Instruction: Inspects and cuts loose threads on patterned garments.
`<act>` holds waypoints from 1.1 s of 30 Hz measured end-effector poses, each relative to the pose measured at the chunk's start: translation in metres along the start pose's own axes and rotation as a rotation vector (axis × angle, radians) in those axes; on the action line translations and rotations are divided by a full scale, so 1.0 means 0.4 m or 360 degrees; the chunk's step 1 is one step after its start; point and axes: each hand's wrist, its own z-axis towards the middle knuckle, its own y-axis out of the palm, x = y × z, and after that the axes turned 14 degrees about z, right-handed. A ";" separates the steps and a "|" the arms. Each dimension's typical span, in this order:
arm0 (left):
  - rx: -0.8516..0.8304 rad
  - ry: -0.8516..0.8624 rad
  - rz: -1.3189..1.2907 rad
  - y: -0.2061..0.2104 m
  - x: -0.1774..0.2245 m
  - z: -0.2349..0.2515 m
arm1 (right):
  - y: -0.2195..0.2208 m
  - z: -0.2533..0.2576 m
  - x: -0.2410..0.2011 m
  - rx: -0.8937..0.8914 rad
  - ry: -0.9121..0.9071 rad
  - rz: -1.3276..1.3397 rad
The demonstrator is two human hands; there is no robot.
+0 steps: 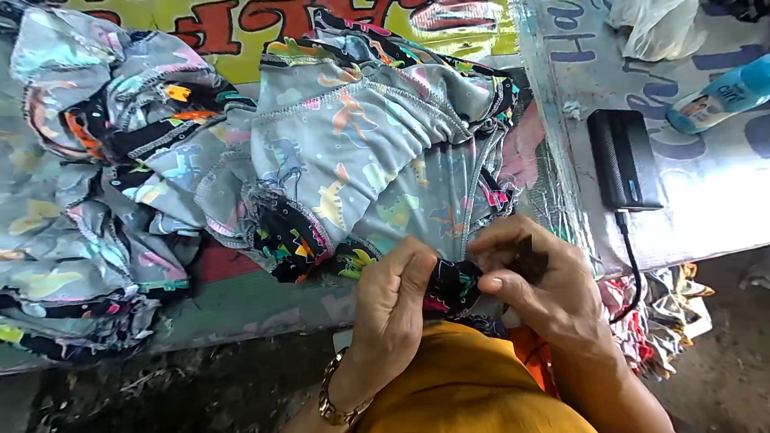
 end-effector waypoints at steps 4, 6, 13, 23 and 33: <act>0.0000 0.0070 0.0053 0.004 -0.003 -0.003 | 0.011 0.021 0.006 0.0004 -0.0008 0.0123; 0.0029 0.0078 0.0068 0.006 -0.005 -0.005 | 0.010 0.019 0.011 0.0119 -0.0009 0.0248; 0.0050 0.0079 0.0057 0.009 -0.008 -0.004 | -0.033 0.005 0.012 0.0347 -0.0055 0.0215; 0.0090 0.0097 0.0011 0.006 -0.012 -0.009 | 0.004 -0.006 0.013 -0.0024 -0.0143 -0.0177; 0.0207 0.0099 0.0029 -0.031 -0.016 -0.054 | 0.023 -0.045 -0.005 -0.0177 -0.0468 -0.0350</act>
